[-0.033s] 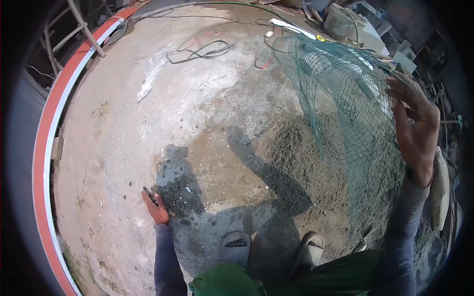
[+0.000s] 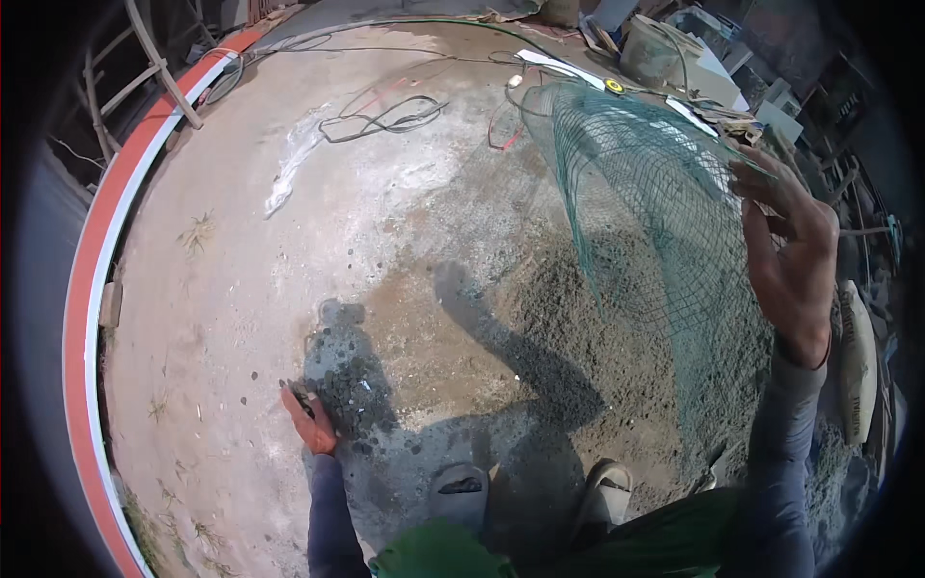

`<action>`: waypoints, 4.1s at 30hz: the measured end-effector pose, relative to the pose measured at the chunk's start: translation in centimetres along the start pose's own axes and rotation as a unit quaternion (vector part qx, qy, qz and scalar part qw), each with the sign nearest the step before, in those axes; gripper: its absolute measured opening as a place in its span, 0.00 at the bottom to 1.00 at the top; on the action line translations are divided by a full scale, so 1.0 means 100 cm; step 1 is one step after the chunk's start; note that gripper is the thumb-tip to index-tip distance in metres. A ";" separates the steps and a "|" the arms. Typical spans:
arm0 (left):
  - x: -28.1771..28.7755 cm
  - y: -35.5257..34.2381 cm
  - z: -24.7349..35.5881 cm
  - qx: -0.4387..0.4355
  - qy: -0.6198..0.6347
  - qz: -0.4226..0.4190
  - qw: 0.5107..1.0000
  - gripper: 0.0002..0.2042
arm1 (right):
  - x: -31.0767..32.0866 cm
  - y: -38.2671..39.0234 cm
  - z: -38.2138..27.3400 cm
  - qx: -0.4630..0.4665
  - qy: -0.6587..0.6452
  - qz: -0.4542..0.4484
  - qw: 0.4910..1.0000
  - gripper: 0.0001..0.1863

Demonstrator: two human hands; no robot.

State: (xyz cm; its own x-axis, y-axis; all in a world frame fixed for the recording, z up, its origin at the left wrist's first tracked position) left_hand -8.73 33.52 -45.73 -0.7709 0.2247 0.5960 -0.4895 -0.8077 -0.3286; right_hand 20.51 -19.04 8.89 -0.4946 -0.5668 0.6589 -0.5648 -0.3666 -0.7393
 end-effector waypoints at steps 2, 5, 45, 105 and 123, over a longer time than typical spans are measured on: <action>0.029 0.010 0.070 0.028 -0.046 -0.006 0.999 0.36 | -0.012 0.003 -0.024 0.007 -0.033 -0.019 0.999 0.28; 0.052 0.035 0.162 0.087 0.123 -0.095 0.984 0.36 | -0.021 0.021 -0.051 0.045 -0.044 -0.065 0.996 0.28; -0.014 0.081 0.233 0.522 0.574 -0.170 0.608 0.32 | -0.098 0.310 0.070 -0.076 -0.060 -0.379 0.920 0.14; 0.040 -0.034 0.187 0.267 0.144 -0.240 0.922 0.30 | -0.090 0.392 -0.052 0.112 -0.190 -0.387 0.895 0.20; -0.262 0.193 0.619 -0.503 0.068 -0.586 0.632 0.34 | 0.023 0.417 0.145 -0.410 0.219 -0.036 0.885 0.26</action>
State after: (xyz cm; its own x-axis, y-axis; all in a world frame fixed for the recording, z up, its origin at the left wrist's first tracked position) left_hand 27.26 -21.72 -22.34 0.3664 0.4470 0.8161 -0.7153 0.6962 -0.0601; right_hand 5.36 -46.33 -22.45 -0.5454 -0.1579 0.8232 -0.8054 0.3708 -0.4625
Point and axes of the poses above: each hand's wrist, its own y-axis away from the middle knuckle, its own x-axis out of the back of the hand, z = x × y, the point moved 4 cm from there along -y, towards the middle knuckle, and after that the axes turned 9 degrees about z, right-handed, at the moved point
